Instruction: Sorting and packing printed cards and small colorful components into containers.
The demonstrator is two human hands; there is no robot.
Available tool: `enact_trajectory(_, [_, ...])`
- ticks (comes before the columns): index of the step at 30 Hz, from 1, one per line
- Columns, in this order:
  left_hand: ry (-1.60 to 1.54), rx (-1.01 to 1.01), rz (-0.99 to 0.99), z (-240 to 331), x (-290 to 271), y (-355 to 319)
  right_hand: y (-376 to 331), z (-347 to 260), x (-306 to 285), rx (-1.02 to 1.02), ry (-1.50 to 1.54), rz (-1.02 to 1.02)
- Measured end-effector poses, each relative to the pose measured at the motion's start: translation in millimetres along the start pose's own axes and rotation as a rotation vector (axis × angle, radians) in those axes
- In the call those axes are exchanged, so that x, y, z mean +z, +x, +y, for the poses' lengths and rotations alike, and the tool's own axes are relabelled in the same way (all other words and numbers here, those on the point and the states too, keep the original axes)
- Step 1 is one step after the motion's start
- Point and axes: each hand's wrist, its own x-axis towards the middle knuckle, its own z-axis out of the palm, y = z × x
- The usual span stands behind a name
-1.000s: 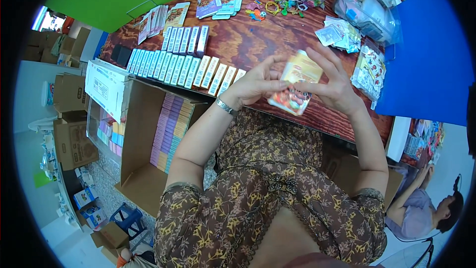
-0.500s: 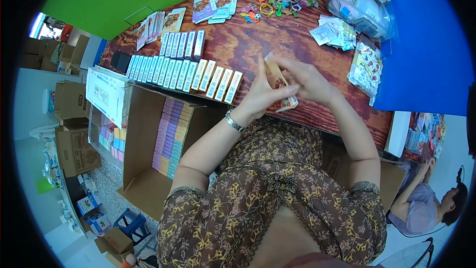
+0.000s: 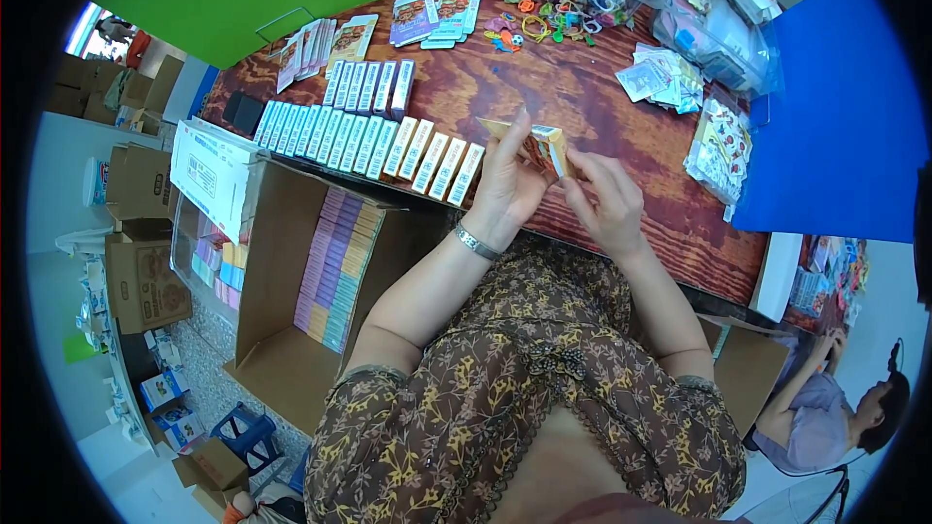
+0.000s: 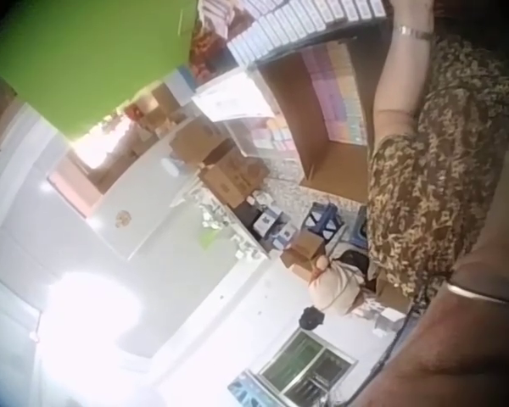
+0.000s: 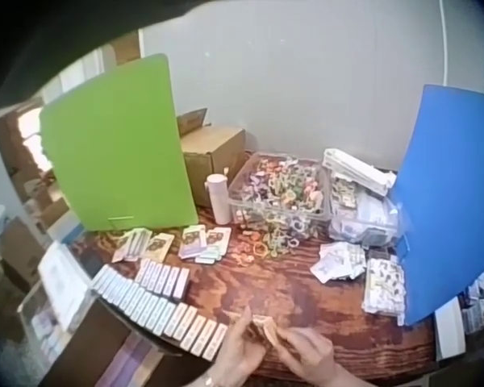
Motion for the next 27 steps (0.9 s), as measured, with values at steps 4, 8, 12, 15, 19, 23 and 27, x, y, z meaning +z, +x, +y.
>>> enact_trajectory(4, [-0.005, -0.001, -0.019, -0.7, -6.5, 1.6, -0.4, -3.2, 1.4, -0.075, -0.116, 0.015])
enact_trajectory(8, [-0.009, -0.016, 0.000, 0.0, -5.6, 0.2, -0.7, -1.6, 2.1, -0.094, -0.123, 0.029])
enact_trajectory(12, [0.001, 0.038, -0.026, -4.4, -4.3, -1.5, 0.3, -6.9, 2.2, -0.070, -0.131, 0.051])
enact_trajectory(15, [-0.011, 0.051, -0.059, -8.2, -6.2, -1.4, 1.5, -10.9, 3.1, -0.021, -0.123, 0.084])
enact_trajectory(19, [-0.082, 0.066, -0.027, -13.6, -6.2, -4.0, 1.3, -16.8, 4.9, 0.076, -0.101, 0.107])
enact_trajectory(23, [-0.134, 0.118, -0.026, -18.8, -4.5, -2.3, -1.8, -18.2, 9.4, 0.104, -0.129, 0.126])
enact_trajectory(27, [-0.143, 0.155, -0.030, -20.5, -9.7, -0.1, -0.2, -18.7, 11.8, 0.080, -0.120, 0.155])
